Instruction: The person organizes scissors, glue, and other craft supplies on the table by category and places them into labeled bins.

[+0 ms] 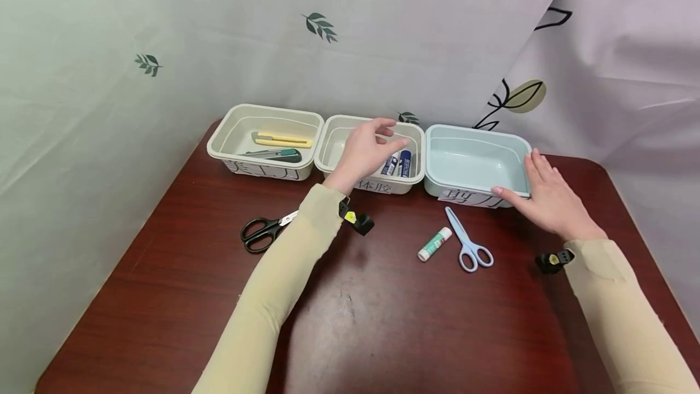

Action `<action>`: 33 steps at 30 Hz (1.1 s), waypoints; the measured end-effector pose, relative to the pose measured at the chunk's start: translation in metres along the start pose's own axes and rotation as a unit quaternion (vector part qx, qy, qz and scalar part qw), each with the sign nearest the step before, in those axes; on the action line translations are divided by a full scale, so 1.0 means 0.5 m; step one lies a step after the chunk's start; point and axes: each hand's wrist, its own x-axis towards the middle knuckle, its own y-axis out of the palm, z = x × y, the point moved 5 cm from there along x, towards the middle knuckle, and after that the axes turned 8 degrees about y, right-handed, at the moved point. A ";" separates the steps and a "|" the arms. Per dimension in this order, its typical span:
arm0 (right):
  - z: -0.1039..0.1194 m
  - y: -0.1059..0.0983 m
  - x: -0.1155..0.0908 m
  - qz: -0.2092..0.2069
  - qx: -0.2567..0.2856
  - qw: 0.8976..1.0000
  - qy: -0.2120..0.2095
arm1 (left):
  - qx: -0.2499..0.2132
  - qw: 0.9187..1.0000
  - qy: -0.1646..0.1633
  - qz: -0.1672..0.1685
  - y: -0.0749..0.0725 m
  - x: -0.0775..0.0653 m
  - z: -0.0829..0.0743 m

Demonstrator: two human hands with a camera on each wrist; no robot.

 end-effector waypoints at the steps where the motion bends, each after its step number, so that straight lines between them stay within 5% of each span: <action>1: 0.000 0.000 0.001 0.000 0.000 1.000 0.000 | -0.002 1.000 0.002 0.001 -0.001 -0.002 -0.001; 33: -0.004 0.002 0.006 0.006 -0.005 1.000 0.005 | -0.030 0.996 0.067 0.044 0.013 -0.082 -0.046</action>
